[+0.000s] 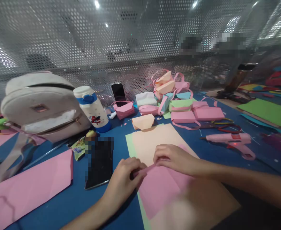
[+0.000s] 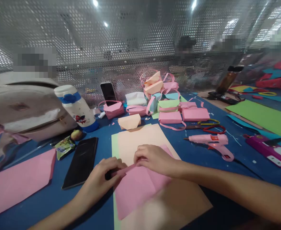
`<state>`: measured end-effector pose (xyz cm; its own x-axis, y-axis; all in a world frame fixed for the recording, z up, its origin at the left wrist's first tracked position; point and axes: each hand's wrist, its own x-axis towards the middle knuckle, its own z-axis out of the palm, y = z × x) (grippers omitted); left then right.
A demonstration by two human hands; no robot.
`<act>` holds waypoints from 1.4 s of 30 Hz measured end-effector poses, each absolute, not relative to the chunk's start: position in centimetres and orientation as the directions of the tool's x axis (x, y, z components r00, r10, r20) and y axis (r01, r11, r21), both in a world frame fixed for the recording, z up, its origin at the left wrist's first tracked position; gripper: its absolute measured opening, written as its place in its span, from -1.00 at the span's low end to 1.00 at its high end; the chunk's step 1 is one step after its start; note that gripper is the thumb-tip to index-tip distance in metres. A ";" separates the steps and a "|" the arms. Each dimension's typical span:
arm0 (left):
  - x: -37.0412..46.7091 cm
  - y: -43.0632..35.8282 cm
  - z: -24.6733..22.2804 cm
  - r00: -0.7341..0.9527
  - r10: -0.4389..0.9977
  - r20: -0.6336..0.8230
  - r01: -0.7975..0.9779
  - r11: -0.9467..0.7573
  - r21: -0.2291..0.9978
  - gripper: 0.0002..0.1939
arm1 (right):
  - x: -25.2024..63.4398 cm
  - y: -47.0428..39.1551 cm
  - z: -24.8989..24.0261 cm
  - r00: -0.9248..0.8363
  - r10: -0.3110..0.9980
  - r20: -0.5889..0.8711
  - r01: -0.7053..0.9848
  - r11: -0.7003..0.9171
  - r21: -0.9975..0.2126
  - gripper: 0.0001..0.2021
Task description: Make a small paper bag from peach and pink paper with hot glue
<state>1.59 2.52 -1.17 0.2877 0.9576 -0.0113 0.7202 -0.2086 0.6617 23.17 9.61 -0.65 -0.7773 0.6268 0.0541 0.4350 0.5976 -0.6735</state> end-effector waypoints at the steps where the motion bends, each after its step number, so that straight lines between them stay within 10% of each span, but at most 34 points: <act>1: 1.3 2.4 -1.2 0.283 0.959 -0.013 0.719 -0.203 0.665 -0.85 | 23.3 9.7 -0.8 -0.779 0.624 0.052 0.431 0.595 -0.678 -0.86; 26: -1.1 2.6 -2.0 0.321 0.946 -0.044 0.802 -0.247 0.544 -0.84 | 22.5 10.8 -3.5 -0.832 0.476 0.284 0.217 0.751 -0.623 -0.82; 35: -1.6 2.1 -2.0 0.608 0.724 0.325 0.728 -0.672 0.136 -0.60 | 22.8 10.0 -2.8 -0.913 0.260 0.315 0.212 0.961 -0.178 -0.75; 42: -1.3 1.9 -1.3 0.648 0.703 0.293 0.748 -0.659 -0.075 -0.64 | 22.7 8.6 -1.9 -0.939 0.284 0.192 0.280 0.959 -0.047 -0.75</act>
